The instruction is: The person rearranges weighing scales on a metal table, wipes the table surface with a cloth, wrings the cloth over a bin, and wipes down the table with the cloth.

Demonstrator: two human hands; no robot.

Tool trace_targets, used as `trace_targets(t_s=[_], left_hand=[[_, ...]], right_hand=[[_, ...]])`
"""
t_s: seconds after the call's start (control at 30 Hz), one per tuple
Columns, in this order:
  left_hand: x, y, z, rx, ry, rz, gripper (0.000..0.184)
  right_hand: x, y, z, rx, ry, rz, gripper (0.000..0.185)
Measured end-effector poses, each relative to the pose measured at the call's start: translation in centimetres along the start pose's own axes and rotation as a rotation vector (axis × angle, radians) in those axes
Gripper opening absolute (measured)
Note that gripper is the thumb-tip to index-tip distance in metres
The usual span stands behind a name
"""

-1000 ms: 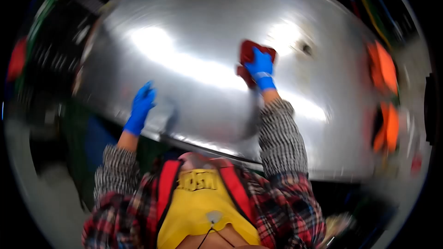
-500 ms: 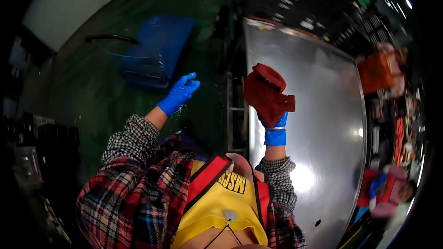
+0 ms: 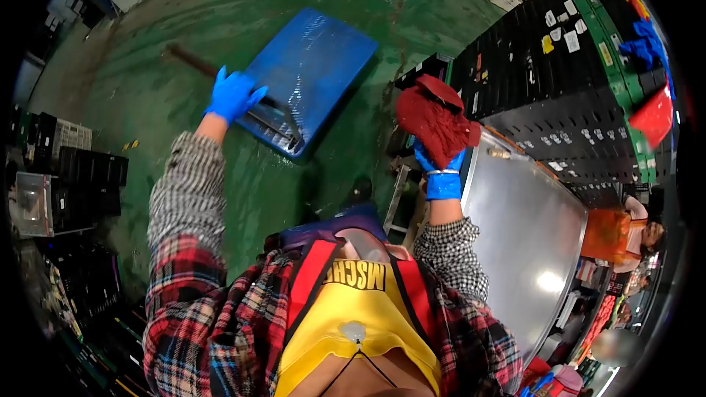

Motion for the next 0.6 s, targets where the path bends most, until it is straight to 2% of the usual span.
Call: trace_targets(t_s=[0.07, 0.1, 0.13, 0.17, 0.27, 0.3, 0.33, 0.37, 0.43, 0.47, 0.57, 0.6], left_hand=[[0.4, -0.9, -1.4, 0.018, 0.045, 0.057, 0.05], [1.6, 0.2, -1.4, 0.015, 0.079, 0.153, 0.052], [-0.3, 0.6, -2.6, 0.064, 0.058, 0.06, 0.057], [-2.2, 2.4, -4.5, 0.113, -0.021, -0.09, 0.064], [-4.1, 6.8, -8.7, 0.368, -0.108, -0.224, 0.067], [-6.1, 8.7, -10.5, 0.465, -0.106, -0.432, 0.064], [-6.7, 9.9, -12.0, 0.558, -0.116, -0.518, 0.062], [-6.8, 10.8, -12.7, 0.659, -0.128, -0.608, 0.06], [-4.2, 10.3, -12.9, 0.739, -0.087, -0.657, 0.057], [-3.6, 8.3, -12.7, 0.79, -0.054, -0.659, 0.055], [-2.7, -2.7, -11.6, 0.827, 0.331, -0.441, 0.049], [0.5, -9.2, -10.8, 0.773, 0.355, -0.198, 0.047]], right_hand=[[-2.1, -8.1, -0.5, -0.131, -0.178, -0.247, 0.055], [-2.8, -9.8, -1.0, -0.188, -0.273, -0.364, 0.055], [-2.5, -12.1, -1.5, -0.264, -0.459, -0.283, 0.055], [-1.4, -14.6, -1.5, -0.235, -0.515, -0.108, 0.062], [-1.0, -22.0, -4.5, -0.306, -0.557, -0.191, 0.061], [-0.7, -24.1, -5.2, -0.336, -0.576, -0.213, 0.061], [-0.3, -26.6, -5.7, -0.369, -0.599, -0.239, 0.061], [0.1, -29.8, -6.4, -0.368, -0.58, -0.227, 0.062], [-0.2, -34.7, -6.6, -0.369, -0.559, -0.176, 0.063], [-1.1, -37.7, -6.9, -0.43, -0.636, -0.245, 0.061], [-2.0, -48.1, -6.6, -0.407, -0.627, -0.225, 0.058], [-4.5, -50.5, -6.6, -0.456, -0.615, -0.441, 0.056]])
Point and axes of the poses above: each hand's wrist, its own y-axis away from the middle knuckle, its own x-axis out of the back of the hand, z = x × y, the point moved 10 cm from there along -y, towards the middle knuckle, and after that the axes turned 7 degrees about -y, right-handed, at the moved point
